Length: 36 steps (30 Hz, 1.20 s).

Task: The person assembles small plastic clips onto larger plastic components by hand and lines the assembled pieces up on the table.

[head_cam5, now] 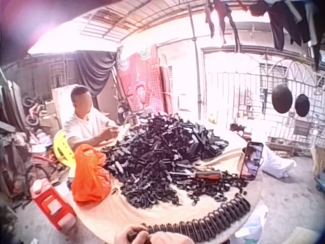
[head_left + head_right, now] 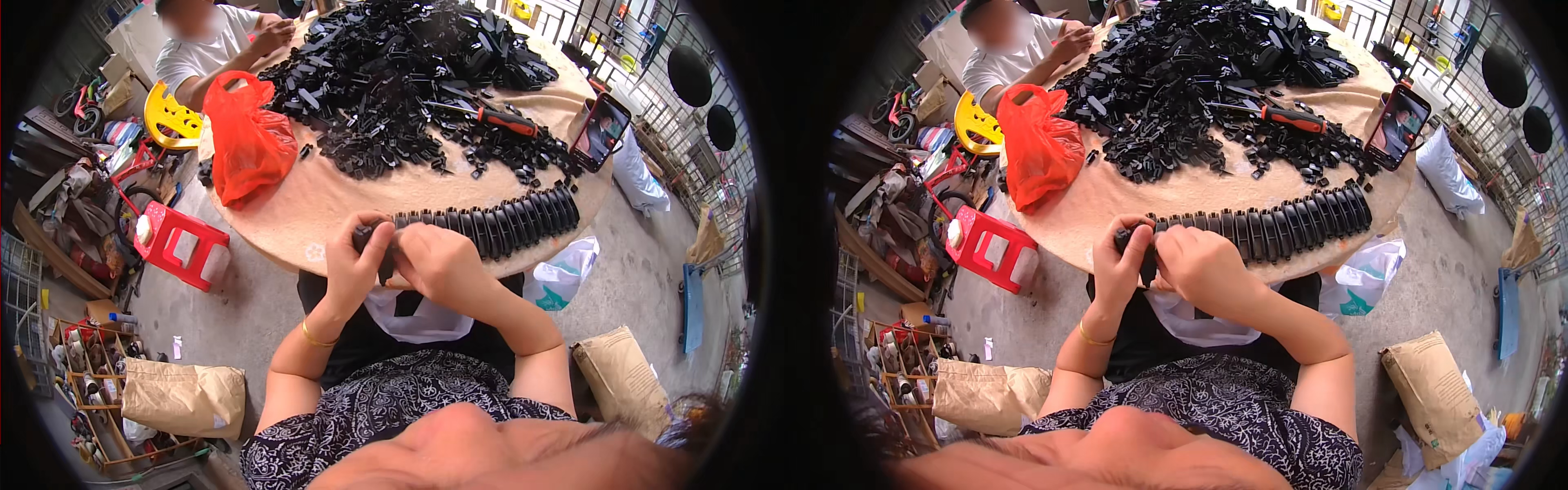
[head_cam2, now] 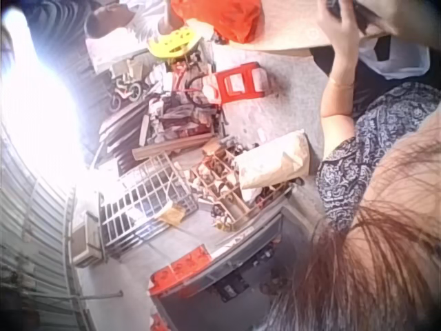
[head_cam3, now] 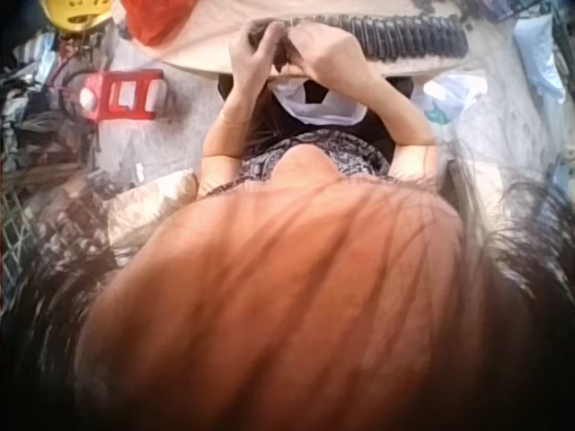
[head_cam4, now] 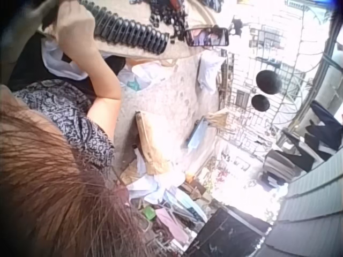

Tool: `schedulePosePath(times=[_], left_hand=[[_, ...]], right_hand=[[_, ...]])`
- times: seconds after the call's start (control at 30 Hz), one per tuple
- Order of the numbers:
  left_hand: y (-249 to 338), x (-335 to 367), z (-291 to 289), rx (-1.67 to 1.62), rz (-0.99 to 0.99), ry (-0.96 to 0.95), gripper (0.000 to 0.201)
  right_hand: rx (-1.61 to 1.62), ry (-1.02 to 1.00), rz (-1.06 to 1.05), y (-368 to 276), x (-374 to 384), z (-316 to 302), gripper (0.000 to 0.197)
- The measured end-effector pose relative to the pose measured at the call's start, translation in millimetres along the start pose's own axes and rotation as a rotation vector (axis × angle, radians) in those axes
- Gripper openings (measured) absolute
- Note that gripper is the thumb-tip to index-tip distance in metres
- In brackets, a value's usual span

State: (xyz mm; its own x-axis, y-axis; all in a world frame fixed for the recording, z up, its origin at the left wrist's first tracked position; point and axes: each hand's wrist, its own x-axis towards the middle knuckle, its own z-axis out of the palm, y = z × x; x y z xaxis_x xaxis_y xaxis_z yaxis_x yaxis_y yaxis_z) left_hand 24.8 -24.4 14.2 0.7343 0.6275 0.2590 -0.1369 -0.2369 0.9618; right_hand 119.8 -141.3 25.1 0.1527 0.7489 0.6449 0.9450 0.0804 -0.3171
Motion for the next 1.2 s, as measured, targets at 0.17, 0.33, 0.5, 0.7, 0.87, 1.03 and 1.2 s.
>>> schedulePosePath(times=[0.17,0.33,0.5,0.7,0.87,1.03,1.2], left_hand=[[-1.5,-2.0,2.6,0.015,0.004,-0.016,0.014],[5.5,-4.4,4.0,-0.076,-0.063,-0.005,0.016],[3.8,0.5,7.2,-0.034,0.010,0.016,0.015],[3.5,-4.5,21.7,-0.136,0.058,0.183,0.016],[5.0,2.8,19.1,-0.086,-0.055,0.030,0.015],[-0.8,6.0,15.4,-0.412,-0.028,0.099,0.015],[-2.7,11.2,-12.2,-0.727,-0.101,0.132,0.013]], right_hand=[[-0.040,-0.098,-0.094,1.4,-6.6,-4.2,0.022],[0.007,-0.034,-0.094,-1.8,-9.9,-11.0,0.023],[0.006,0.012,-0.090,-5.7,-16.1,-8.1,0.020],[-0.031,0.070,-0.103,-7.1,-22.5,-3.8,0.025],[-0.059,-0.136,-0.104,-3.2,-20.3,-17.3,0.021],[0.007,0.009,-0.048,-12.8,-18.1,3.7,0.029],[0.068,0.043,0.003,3.0,-6.5,-8.9,0.030]])
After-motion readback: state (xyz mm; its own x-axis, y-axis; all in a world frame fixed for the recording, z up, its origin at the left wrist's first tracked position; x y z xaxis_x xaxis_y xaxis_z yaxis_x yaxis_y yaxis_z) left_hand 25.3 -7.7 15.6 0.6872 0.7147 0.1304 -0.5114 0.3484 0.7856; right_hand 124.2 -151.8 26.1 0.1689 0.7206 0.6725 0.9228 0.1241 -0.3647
